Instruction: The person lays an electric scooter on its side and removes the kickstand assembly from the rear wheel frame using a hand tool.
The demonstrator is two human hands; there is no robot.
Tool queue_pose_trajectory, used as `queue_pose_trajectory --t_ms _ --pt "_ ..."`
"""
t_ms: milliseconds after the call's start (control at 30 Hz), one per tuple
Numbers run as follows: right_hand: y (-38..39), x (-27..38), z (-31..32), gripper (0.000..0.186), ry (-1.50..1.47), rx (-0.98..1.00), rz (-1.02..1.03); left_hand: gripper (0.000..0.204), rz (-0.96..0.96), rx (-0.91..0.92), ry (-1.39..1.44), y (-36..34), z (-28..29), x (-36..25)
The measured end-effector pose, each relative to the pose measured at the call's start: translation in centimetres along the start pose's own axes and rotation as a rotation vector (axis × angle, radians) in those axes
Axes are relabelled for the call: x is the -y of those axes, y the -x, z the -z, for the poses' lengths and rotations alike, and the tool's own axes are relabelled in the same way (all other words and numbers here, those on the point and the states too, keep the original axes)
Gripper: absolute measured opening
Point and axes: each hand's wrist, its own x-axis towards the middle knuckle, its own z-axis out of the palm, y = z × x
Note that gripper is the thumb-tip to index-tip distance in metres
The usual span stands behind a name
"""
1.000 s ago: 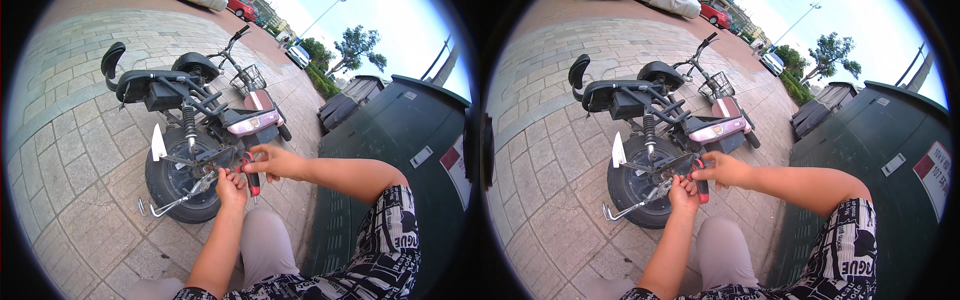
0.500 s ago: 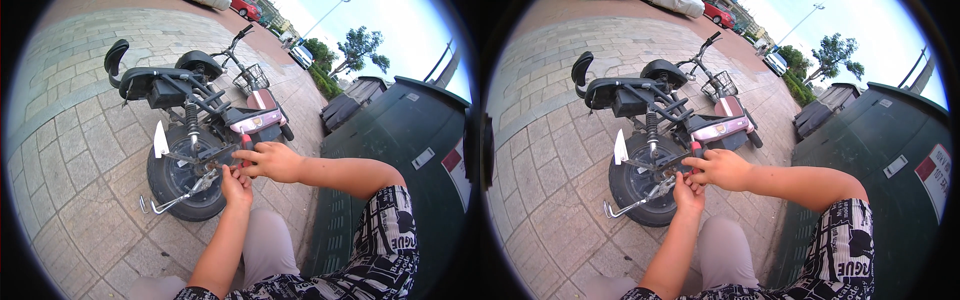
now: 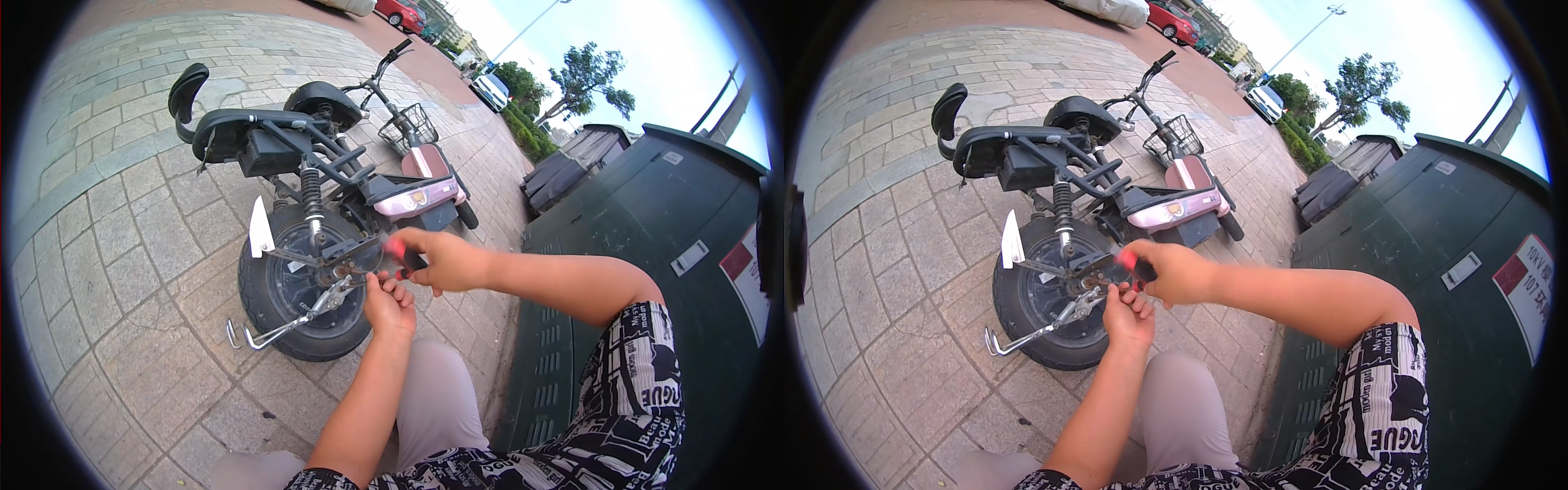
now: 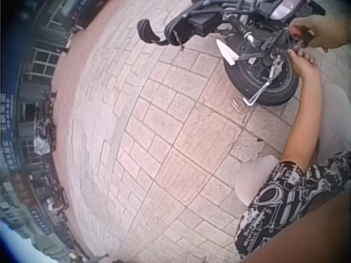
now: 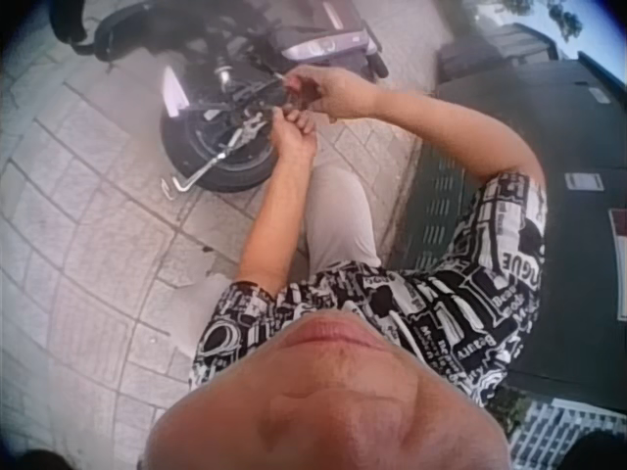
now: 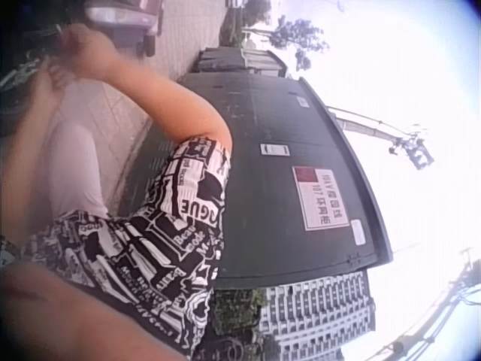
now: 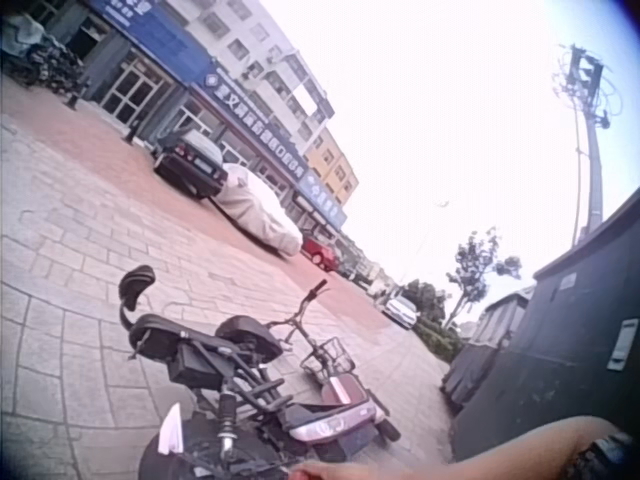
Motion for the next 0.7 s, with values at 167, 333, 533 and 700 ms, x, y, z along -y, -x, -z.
queue_pose_trajectory --t_ms 167,333,533,700 --pt "2.2 0.7 0.4 0.028 0.8 0.117 0.639 0.03 -0.076 -0.101 -0.067 1.9 -3.1 0.4" --pt "2.1 -1.8 1.0 0.054 0.72 0.152 0.775 0.03 -0.048 0.017 -0.072 0.3 -0.9 0.6" --pt "0.5 -0.4 0.1 0.049 0.109 -0.365 0.011 0.03 -0.062 0.067 -0.067 0.3 -1.0 0.2" --pt "-0.5 -1.9 0.0 0.041 0.142 0.032 -0.012 0.032 0.028 0.087 0.002 0.3 -0.7 1.0"
